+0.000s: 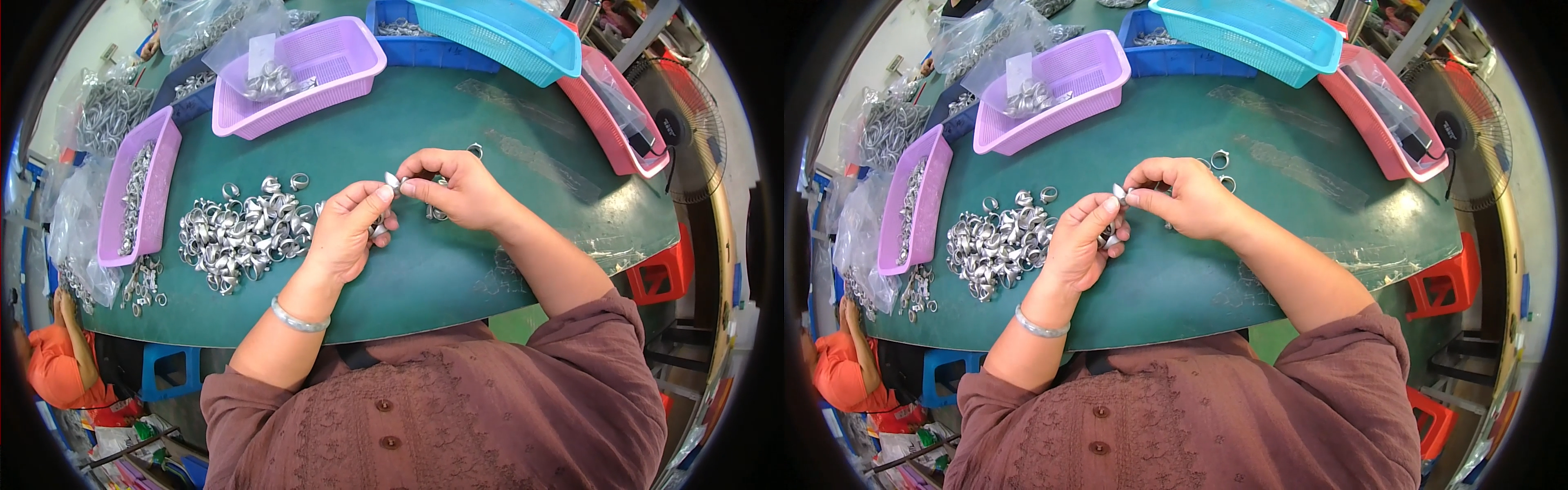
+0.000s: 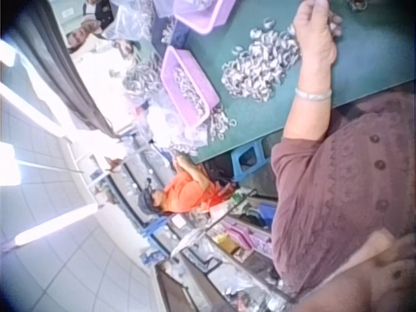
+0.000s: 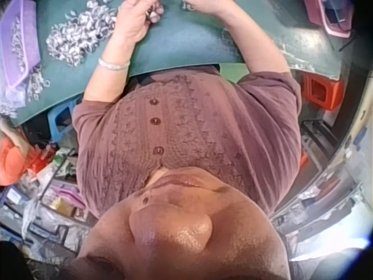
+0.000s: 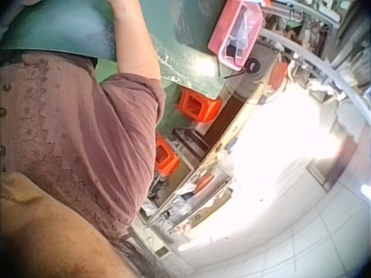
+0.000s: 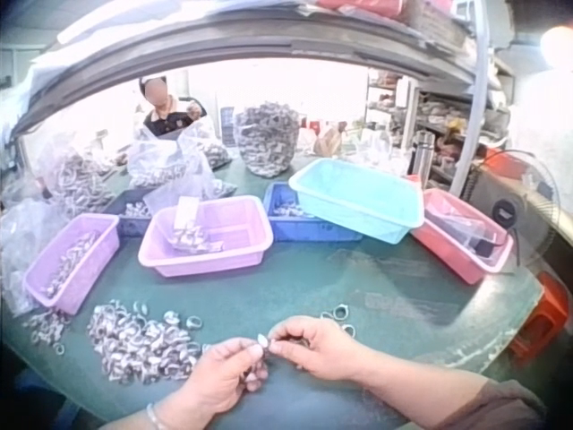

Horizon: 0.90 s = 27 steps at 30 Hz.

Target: The person assembles metal buckle components by hand, inserting a metal pin or bar into a curved metal frame and setting the finished pieces into a plastic tray.

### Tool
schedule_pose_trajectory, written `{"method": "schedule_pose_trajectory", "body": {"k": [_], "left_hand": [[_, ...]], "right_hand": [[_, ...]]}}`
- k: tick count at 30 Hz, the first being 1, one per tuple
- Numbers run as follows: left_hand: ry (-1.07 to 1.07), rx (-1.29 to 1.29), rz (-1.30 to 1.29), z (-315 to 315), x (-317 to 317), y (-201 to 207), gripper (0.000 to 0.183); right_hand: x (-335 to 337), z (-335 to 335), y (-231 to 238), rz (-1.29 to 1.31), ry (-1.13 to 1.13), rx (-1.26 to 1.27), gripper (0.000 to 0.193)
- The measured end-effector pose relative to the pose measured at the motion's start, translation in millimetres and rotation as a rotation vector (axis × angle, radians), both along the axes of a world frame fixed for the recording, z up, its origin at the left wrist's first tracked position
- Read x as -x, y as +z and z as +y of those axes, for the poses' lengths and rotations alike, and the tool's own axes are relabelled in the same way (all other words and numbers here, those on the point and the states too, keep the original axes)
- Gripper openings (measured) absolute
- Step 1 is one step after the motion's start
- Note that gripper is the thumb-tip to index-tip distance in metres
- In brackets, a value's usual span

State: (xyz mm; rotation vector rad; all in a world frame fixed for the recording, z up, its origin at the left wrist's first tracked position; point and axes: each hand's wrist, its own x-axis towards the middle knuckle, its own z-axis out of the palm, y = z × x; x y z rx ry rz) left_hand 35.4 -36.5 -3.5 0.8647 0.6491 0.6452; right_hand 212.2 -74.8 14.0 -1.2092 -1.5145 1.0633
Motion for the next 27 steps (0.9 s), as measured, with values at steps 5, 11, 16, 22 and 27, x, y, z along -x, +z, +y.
{"method": "schedule_pose_trajectory", "body": {"k": [5, 11, 16, 22, 27], "left_hand": [[0.022, 0.031, -0.025, 1.6, 0.7, -1.2, 0.012], [0.003, 0.035, -0.062, 2.3, 1.7, -1.5, 0.011], [0.01, 0.0, -0.064, 1.2, 1.1, -3.4, 0.014], [0.007, -0.01, -0.048, 0.4, -0.1, -2.2, 0.021], [-0.017, 0.02, -0.067, 1.6, 0.9, -2.3, 0.023]], "right_hand": [[-1.2, 1.9, -5.7, 0.088, 0.066, -0.037, 0.014], [0.3, 1.4, -9.0, 0.195, 0.082, 0.025, 0.016], [1.8, -1.2, -5.0, -0.09, -0.034, -0.227, 0.035], [4.9, 0.2, -9.6, -0.227, -0.103, -0.412, 0.035], [5.9, -1.6, -6.7, -0.228, -0.113, -0.41, 0.035]]}}
